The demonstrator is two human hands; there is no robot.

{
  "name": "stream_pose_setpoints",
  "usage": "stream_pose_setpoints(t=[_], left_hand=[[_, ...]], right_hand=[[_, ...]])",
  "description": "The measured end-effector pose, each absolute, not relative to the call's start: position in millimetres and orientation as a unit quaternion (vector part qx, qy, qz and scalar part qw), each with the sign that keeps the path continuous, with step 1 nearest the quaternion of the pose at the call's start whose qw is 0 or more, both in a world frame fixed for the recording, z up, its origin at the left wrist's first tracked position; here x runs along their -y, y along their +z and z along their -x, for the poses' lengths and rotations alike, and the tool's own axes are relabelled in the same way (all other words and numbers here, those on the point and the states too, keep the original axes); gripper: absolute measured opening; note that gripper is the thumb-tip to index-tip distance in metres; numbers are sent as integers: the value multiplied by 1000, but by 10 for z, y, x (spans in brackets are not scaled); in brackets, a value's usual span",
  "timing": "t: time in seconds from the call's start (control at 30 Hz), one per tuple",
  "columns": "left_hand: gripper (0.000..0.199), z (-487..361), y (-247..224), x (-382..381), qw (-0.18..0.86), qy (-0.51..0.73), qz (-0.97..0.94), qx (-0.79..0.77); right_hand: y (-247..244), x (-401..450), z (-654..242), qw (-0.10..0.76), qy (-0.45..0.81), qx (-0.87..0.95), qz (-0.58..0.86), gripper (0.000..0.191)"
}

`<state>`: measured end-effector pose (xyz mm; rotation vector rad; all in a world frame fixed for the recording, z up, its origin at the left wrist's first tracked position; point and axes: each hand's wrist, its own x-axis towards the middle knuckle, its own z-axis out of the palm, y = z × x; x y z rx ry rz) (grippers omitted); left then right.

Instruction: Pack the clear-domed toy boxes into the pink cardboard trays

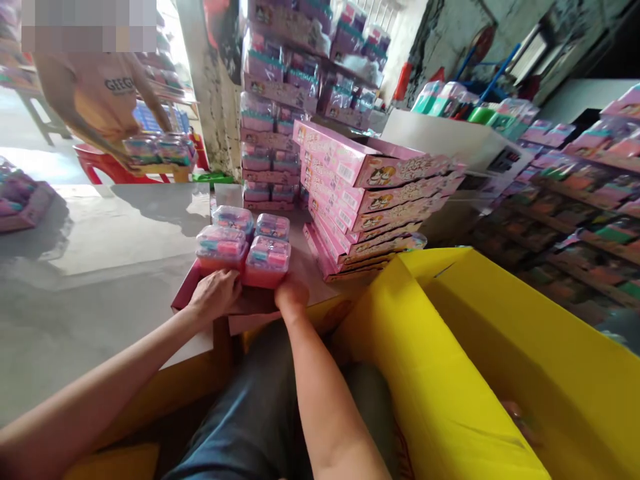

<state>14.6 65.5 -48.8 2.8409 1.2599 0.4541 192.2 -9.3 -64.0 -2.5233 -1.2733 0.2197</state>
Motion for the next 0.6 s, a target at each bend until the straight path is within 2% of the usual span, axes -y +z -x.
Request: stream_pose_setpoints(t=[0.1, 0.3, 0.4, 0.47, 0.6], left_hand=[[31, -136, -562, -712, 56, 108, -912, -392], [28, -131, -607, -774, 78, 98, -928, -352], [33, -116, -612, -782, 98, 100, -931, -337], [37, -105, -624, -793, 116, 110, -932, -326], [37, -92, -683, -828, 154, 143, -927, -311]], right_hand=[[-627, 87, -1897, 167, 94, 420, 887, 30], [-631, 112, -1814, 198, 102, 407, 886, 27], [-664, 145, -1756, 217, 84, 415, 880, 27], [-685, 165, -1753, 258, 45, 437, 861, 44], [-663, 158, -1926, 410, -19, 507, 758, 82]])
